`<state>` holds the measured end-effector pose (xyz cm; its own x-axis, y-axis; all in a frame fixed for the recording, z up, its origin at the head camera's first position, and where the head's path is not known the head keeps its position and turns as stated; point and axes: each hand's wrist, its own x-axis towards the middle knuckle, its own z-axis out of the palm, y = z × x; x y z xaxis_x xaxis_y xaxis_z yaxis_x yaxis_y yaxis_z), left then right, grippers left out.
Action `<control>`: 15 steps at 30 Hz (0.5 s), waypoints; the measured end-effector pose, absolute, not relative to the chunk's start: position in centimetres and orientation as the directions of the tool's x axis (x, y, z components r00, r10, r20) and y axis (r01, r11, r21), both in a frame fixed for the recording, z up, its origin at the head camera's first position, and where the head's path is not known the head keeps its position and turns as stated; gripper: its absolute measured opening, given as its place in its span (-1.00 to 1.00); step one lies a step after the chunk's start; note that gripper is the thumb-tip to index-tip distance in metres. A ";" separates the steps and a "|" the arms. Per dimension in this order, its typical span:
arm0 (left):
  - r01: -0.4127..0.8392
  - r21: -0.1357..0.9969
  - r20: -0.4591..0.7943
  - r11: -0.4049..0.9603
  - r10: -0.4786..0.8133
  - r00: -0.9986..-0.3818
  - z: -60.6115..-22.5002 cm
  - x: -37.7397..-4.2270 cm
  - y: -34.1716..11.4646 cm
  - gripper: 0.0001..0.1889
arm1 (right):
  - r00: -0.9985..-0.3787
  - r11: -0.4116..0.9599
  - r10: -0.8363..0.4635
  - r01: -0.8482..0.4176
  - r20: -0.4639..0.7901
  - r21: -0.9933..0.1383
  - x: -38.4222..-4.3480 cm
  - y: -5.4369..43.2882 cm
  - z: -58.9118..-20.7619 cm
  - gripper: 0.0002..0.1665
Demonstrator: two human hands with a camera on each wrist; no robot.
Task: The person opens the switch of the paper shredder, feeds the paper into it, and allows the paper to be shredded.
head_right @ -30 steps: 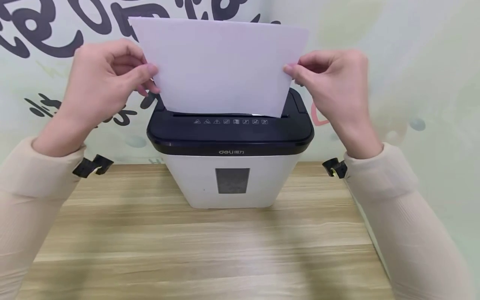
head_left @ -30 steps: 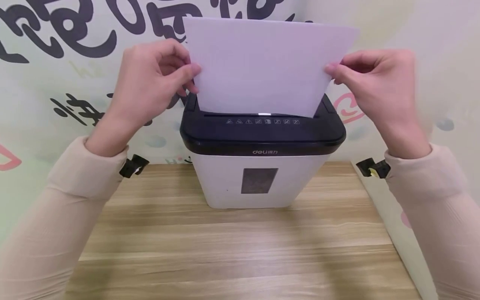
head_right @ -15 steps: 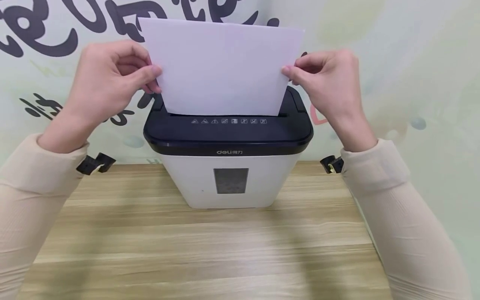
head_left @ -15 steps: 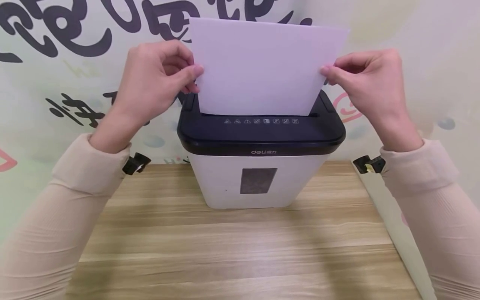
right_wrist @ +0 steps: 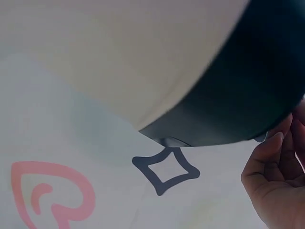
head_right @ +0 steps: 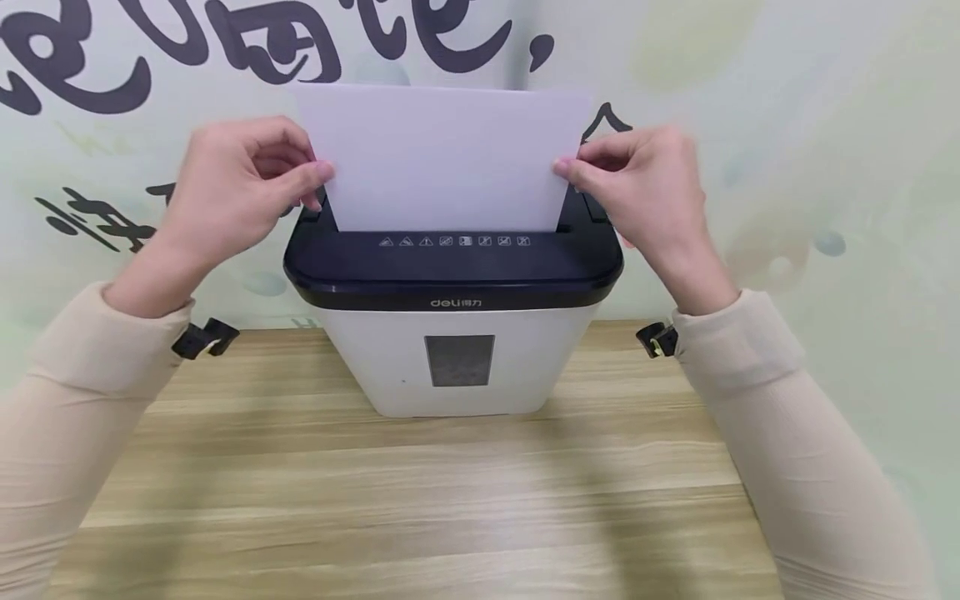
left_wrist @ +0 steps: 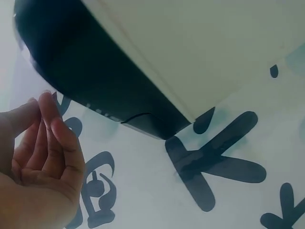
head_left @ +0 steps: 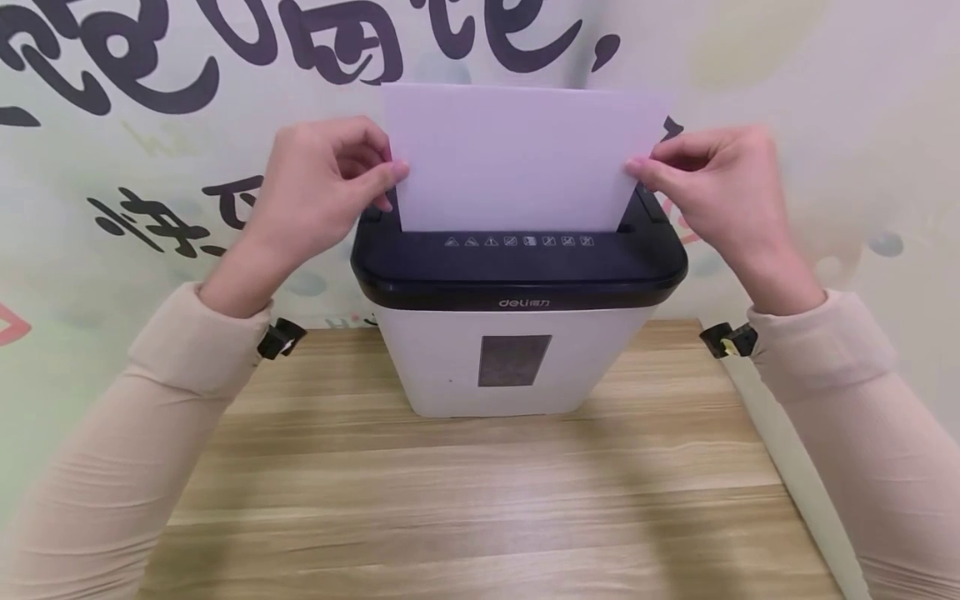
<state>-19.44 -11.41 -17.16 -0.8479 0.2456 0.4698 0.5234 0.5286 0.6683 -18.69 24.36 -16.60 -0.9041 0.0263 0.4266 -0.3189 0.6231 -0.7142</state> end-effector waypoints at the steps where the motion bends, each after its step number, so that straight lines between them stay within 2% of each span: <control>1: 0.526 0.655 0.470 0.542 0.251 -0.846 -17.3 -19.5 -11.5 -0.84 | -0.905 0.632 0.020 -0.318 0.425 -0.706 -18.7 24.4 -16.8 -0.79; 11: 0.530 0.505 0.477 0.682 0.291 -0.829 -18.5 -19.6 -12.0 -0.87 | -0.925 0.693 -0.028 -0.292 0.379 -0.660 -18.5 24.4 -18.1 -0.70; 15: 0.544 0.469 0.487 0.696 0.310 -0.817 -18.9 -19.7 -12.1 -0.88 | -0.925 0.708 -0.057 -0.302 0.375 -0.638 -18.4 24.4 -18.5 -0.69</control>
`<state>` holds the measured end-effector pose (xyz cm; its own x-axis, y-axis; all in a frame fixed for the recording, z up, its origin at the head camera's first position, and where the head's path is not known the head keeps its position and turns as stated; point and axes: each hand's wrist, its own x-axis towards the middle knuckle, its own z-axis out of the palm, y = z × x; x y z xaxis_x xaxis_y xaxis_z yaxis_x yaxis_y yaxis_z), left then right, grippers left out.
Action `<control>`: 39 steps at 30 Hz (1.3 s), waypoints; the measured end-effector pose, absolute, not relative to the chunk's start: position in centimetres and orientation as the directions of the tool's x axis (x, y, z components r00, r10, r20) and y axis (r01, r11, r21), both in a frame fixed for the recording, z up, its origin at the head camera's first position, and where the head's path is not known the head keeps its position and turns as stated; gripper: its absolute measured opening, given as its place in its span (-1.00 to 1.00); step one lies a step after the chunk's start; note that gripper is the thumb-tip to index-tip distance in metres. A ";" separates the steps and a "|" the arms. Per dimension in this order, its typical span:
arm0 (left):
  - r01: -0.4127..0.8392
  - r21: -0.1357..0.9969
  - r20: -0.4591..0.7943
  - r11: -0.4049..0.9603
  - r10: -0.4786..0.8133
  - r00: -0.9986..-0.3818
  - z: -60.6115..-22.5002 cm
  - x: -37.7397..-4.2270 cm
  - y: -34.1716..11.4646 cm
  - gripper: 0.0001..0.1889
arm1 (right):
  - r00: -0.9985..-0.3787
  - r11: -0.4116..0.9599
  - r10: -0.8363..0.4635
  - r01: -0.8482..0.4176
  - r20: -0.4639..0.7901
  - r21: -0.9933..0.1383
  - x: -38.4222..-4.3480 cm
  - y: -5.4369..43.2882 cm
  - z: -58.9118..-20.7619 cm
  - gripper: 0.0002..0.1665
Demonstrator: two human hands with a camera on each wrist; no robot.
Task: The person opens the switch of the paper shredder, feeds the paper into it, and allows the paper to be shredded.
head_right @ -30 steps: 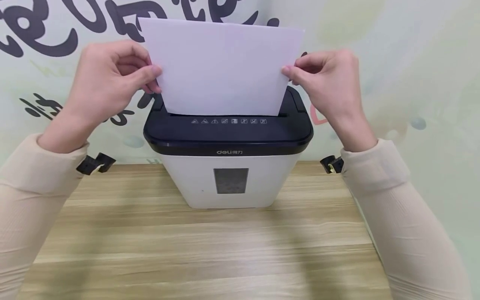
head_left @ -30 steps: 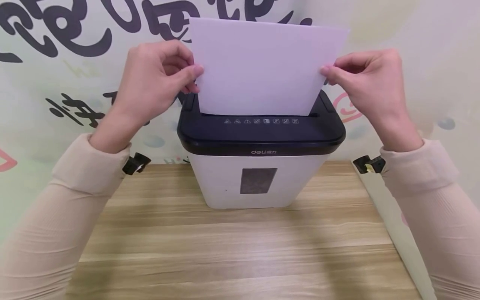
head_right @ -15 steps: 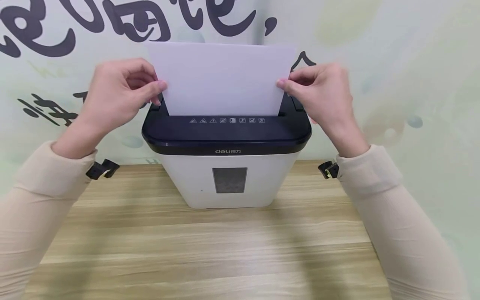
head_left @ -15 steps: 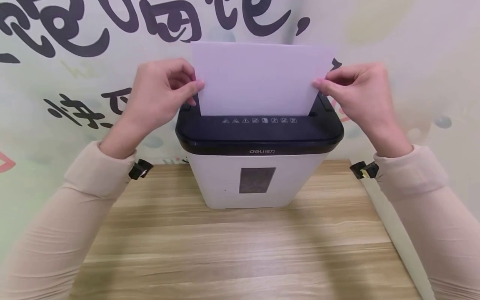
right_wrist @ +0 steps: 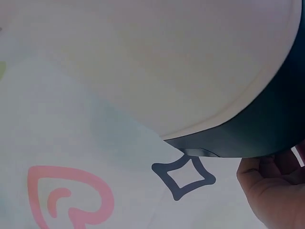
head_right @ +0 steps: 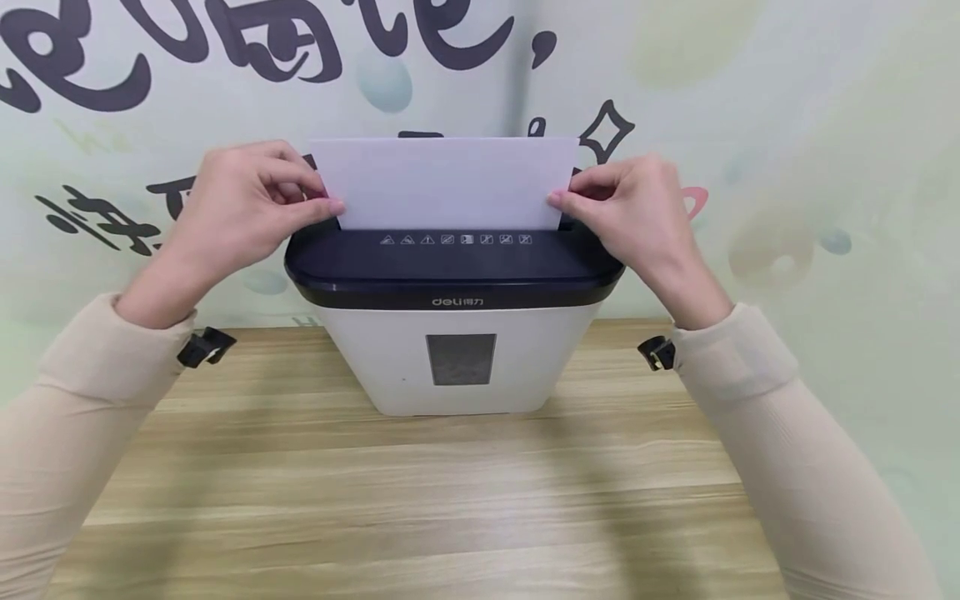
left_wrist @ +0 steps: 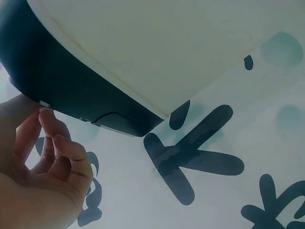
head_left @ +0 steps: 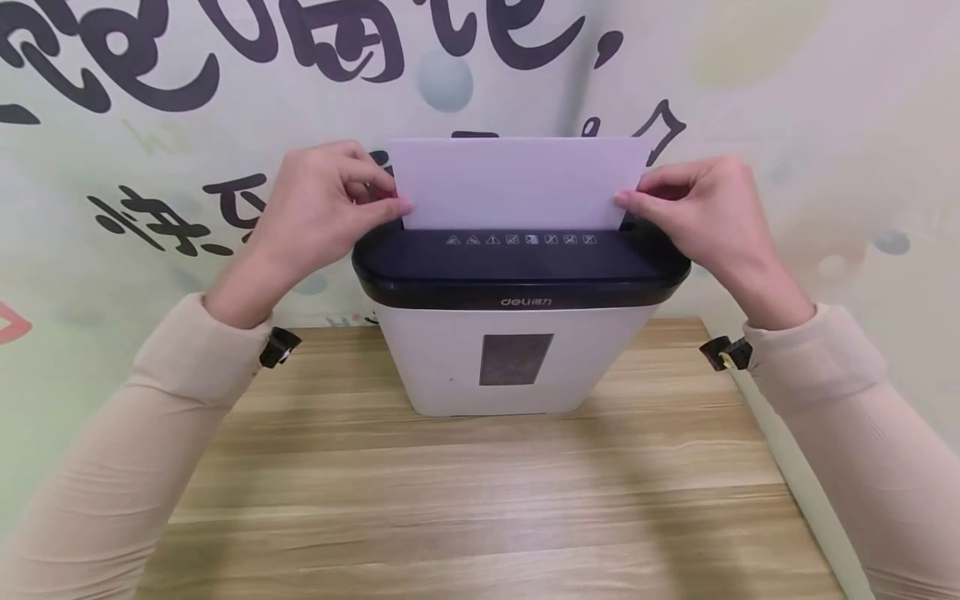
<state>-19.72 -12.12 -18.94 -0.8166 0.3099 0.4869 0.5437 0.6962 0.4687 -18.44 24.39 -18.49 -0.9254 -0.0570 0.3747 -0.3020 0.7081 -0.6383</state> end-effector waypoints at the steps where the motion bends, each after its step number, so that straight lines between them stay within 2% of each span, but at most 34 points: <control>1: 0.548 0.465 0.488 0.695 0.315 -0.814 -19.0 -19.7 -12.1 -0.88 | -0.926 0.711 -0.059 -0.302 0.374 -0.635 -18.4 24.4 -18.5 -0.69; 13: 0.569 0.444 0.462 0.692 0.367 -0.807 -19.8 -19.6 -12.3 -0.89 | -0.924 0.764 -0.091 -0.305 0.372 -0.569 -18.2 24.5 -19.4 -0.71; 27: 0.570 0.439 0.467 0.695 0.365 -0.805 -19.7 -19.6 -12.3 -0.89 | -0.923 0.770 -0.086 -0.300 0.375 -0.563 -18.2 24.6 -19.5 -0.72; 39: 0.556 0.442 0.440 0.704 0.370 -0.818 -19.5 -19.5 -12.0 -0.91 | -0.919 0.795 -0.129 -0.321 0.373 -0.515 -18.1 24.4 -19.3 -0.84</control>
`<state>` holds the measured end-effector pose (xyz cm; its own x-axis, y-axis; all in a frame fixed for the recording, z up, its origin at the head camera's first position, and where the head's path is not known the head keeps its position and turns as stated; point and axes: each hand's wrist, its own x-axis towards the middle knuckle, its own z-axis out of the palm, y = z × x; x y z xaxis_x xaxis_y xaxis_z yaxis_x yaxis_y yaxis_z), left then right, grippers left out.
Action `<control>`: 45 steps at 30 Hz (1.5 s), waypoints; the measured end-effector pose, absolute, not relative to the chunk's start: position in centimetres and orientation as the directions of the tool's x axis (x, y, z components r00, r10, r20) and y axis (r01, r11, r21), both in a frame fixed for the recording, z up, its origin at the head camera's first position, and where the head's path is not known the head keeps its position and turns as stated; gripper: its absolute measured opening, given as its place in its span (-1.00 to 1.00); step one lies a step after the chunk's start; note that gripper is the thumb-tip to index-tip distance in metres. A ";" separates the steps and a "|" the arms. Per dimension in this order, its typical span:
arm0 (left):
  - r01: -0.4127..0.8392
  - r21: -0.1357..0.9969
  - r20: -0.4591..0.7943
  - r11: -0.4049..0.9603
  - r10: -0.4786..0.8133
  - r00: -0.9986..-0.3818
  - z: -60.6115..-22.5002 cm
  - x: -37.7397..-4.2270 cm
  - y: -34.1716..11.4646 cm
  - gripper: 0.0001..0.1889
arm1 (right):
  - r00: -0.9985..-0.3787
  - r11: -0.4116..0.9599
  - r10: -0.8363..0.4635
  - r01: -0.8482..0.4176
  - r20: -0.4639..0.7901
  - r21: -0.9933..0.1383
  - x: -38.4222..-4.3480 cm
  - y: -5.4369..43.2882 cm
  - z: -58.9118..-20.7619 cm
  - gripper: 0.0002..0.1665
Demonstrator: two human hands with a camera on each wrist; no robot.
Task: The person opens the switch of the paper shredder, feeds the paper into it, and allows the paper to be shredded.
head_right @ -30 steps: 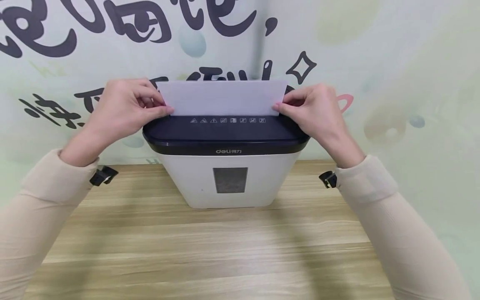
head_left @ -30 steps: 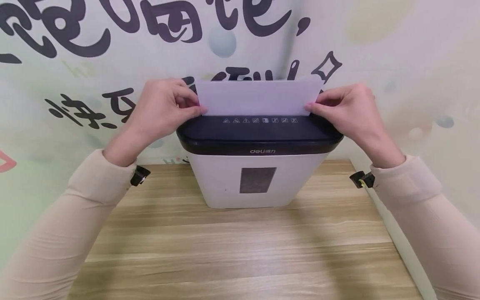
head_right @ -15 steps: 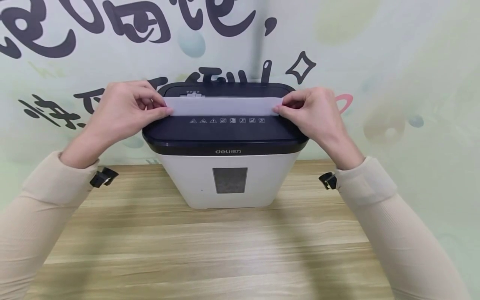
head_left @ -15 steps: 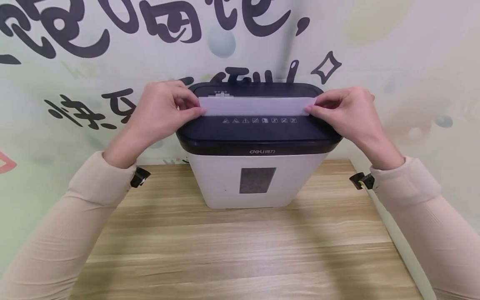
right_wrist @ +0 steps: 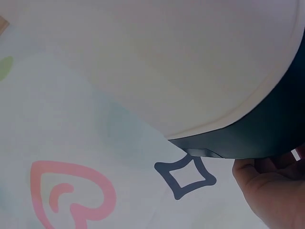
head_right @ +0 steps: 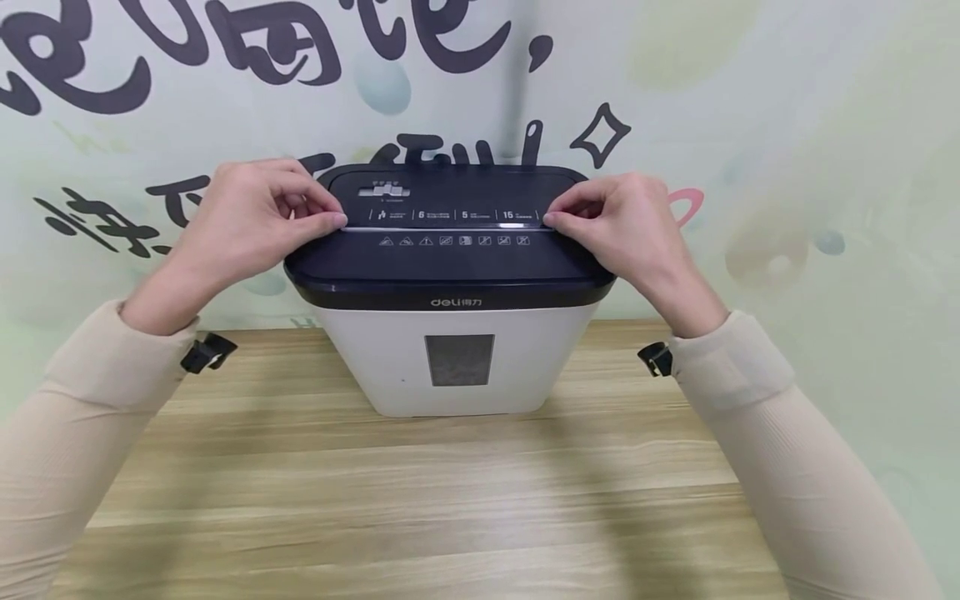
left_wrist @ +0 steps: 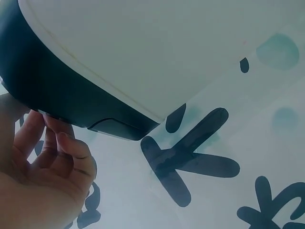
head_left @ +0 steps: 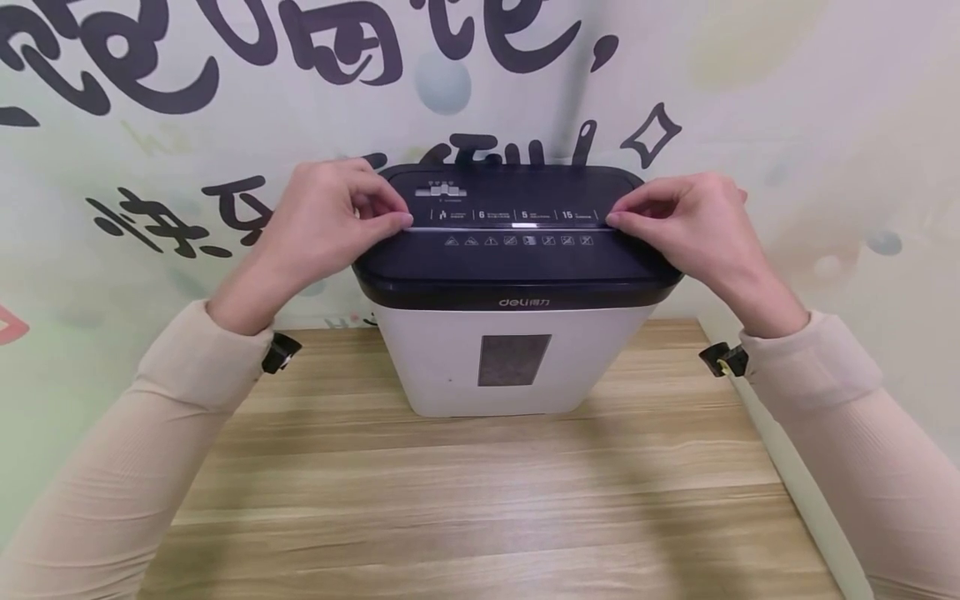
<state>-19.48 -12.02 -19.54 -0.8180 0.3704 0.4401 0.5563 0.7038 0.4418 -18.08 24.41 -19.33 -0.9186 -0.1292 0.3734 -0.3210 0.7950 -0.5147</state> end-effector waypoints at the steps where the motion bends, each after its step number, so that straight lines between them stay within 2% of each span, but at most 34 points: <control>1: 0.559 0.439 0.443 0.704 0.372 -0.816 -19.5 -19.5 -12.0 -0.91 | -0.918 0.798 -0.133 -0.323 0.373 -0.509 -18.1 24.4 -19.3 -0.85; 8: 0.562 0.420 0.448 0.713 0.376 -0.811 -19.2 -19.2 -12.4 -0.91 | -0.916 0.813 -0.138 -0.322 0.377 -0.485 -18.0 24.3 -19.1 -0.85; 18: 0.551 0.401 0.455 0.732 0.362 -0.813 -19.2 -18.7 -13.4 -0.92 | -0.917 0.781 -0.142 -0.336 0.374 -0.527 -17.6 24.9 -19.0 -0.86; 25: 0.542 0.362 0.484 0.759 0.343 -0.805 -19.8 -18.1 -15.1 -0.94 | -0.914 0.775 -0.085 -0.311 0.396 -0.550 -17.2 26.4 -19.3 -0.79; 32: 0.492 0.309 0.458 0.814 0.326 -0.827 -20.4 -17.1 -17.0 -0.76 | -0.907 0.761 -0.025 -0.290 0.420 -0.581 -16.5 28.4 -19.9 -0.58; 38: 0.410 0.295 0.346 0.863 0.303 -0.888 -20.9 -16.3 -18.6 -0.54 | -0.929 0.784 -0.020 -0.244 0.369 -0.570 -16.0 29.2 -20.1 -0.61; 42: 0.402 0.314 0.322 0.860 0.302 -0.897 -21.3 -16.2 -19.3 -0.49 | -0.934 0.776 -0.030 -0.245 0.355 -0.581 -15.9 29.5 -20.2 -0.67; 45: 0.409 0.316 0.329 0.856 0.305 -0.893 -21.5 -16.1 -19.6 -0.48 | -0.939 0.781 -0.022 -0.231 0.344 -0.580 -15.8 29.8 -20.5 -0.64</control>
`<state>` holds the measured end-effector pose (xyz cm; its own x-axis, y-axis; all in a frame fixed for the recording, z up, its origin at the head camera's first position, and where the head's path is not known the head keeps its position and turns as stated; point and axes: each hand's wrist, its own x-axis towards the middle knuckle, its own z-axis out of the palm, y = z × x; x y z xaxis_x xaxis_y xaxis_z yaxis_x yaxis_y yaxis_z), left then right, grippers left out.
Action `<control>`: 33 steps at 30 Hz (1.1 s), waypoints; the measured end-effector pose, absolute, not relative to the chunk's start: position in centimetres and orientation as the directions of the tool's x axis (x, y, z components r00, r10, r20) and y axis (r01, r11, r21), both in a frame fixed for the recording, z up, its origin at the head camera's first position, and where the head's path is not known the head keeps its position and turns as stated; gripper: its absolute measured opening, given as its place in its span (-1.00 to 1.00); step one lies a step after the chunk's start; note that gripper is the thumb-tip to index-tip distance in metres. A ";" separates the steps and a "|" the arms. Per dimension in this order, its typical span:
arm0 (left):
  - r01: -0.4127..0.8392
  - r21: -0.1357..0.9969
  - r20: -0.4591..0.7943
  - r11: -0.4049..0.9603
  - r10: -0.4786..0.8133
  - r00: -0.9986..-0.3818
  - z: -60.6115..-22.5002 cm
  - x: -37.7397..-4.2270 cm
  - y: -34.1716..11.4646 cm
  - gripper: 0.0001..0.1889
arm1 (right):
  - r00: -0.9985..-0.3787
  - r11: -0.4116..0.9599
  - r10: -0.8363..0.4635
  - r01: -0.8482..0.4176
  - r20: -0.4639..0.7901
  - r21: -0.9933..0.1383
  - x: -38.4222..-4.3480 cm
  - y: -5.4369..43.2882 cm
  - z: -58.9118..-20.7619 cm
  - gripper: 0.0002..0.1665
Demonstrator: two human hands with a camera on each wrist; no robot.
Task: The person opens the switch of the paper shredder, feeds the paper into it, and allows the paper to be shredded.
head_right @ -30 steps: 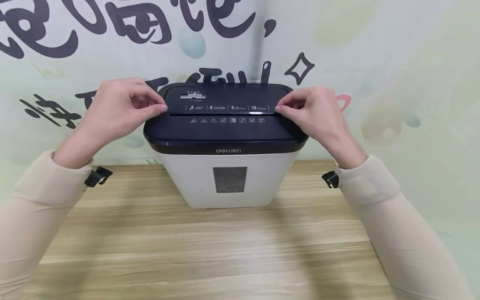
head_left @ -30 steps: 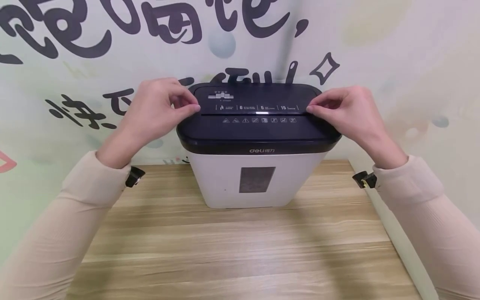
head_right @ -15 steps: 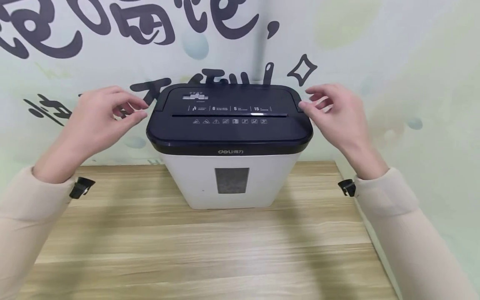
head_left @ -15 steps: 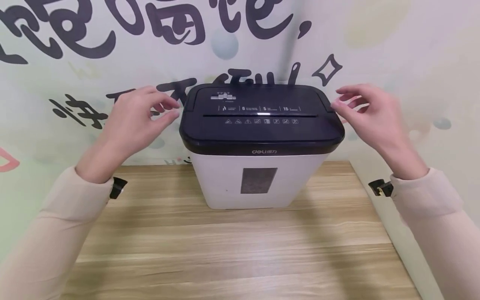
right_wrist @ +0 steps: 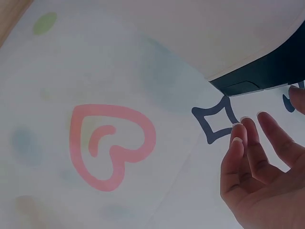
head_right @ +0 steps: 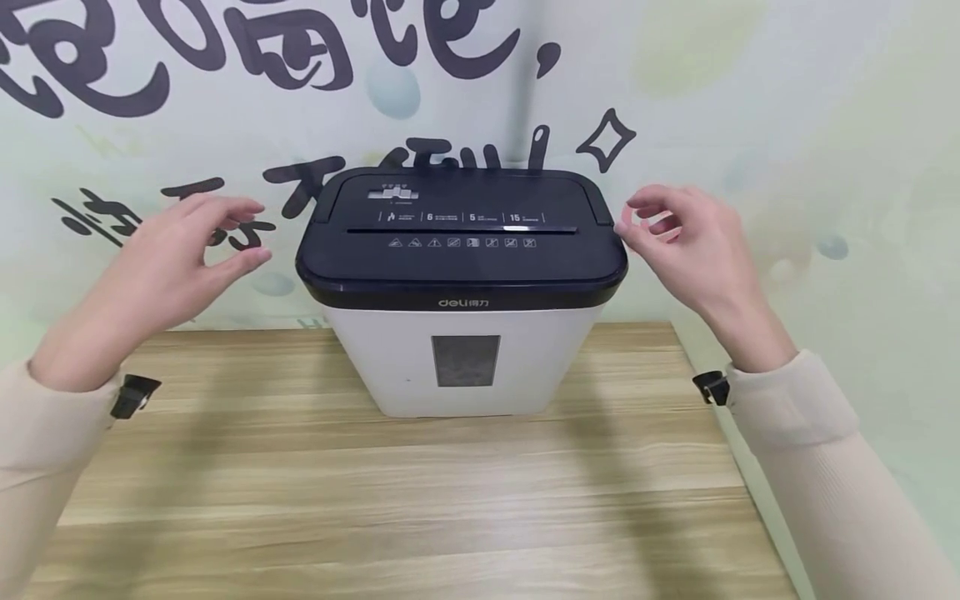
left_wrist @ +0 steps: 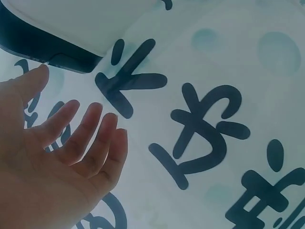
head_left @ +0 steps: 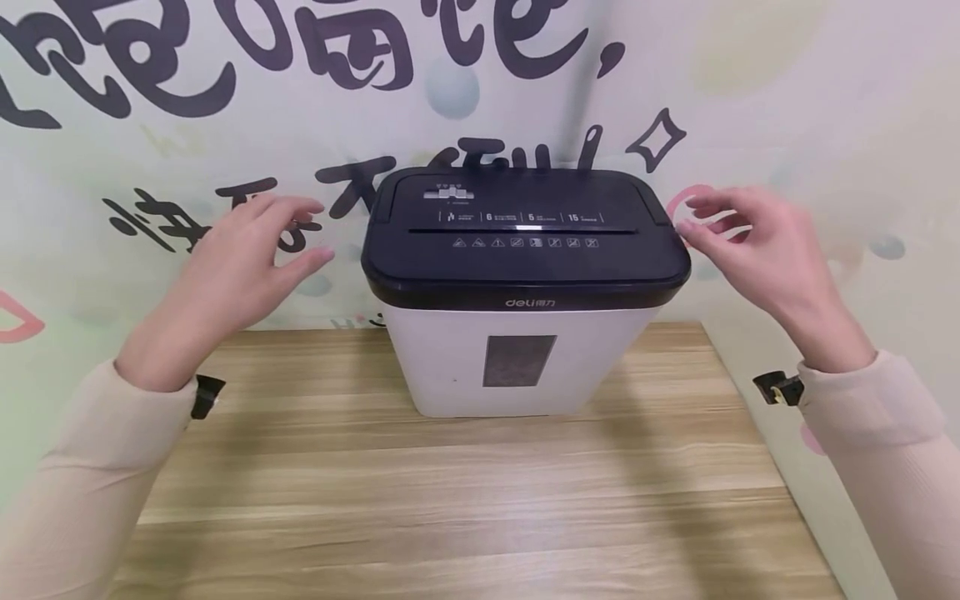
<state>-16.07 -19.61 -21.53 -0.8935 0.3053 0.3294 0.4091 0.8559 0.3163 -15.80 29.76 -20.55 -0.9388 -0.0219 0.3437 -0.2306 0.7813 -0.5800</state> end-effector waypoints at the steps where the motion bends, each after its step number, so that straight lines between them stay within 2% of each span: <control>1: 0.410 0.317 0.332 0.855 0.305 -0.893 -21.6 -16.0 -19.7 -0.48 | -0.941 0.784 -0.018 -0.224 0.339 -0.579 -15.7 29.9 -20.7 -0.62; 11: 0.346 0.324 0.263 0.880 0.268 -0.927 -22.9 -15.3 -21.0 -0.45 | -0.947 0.816 -0.022 -0.202 0.319 -0.542 -15.0 31.4 -22.1 -0.58; 20: 0.359 0.313 0.292 0.879 0.271 -0.917 -24.4 -14.9 -22.2 -0.42 | -0.962 0.824 0.006 -0.149 0.272 -0.546 -14.3 32.5 -23.2 -0.56; 28: 0.297 0.320 0.227 0.899 0.232 -0.946 -25.1 -14.4 -23.3 -0.32 | -0.969 0.842 -0.006 -0.139 0.248 -0.521 -14.1 33.5 -24.3 -0.50; 33: 0.300 0.329 0.215 0.895 0.239 -0.947 -26.6 -13.8 -24.0 -0.31 | -0.974 0.832 -0.022 -0.144 0.226 -0.537 -13.7 34.0 -25.8 -0.50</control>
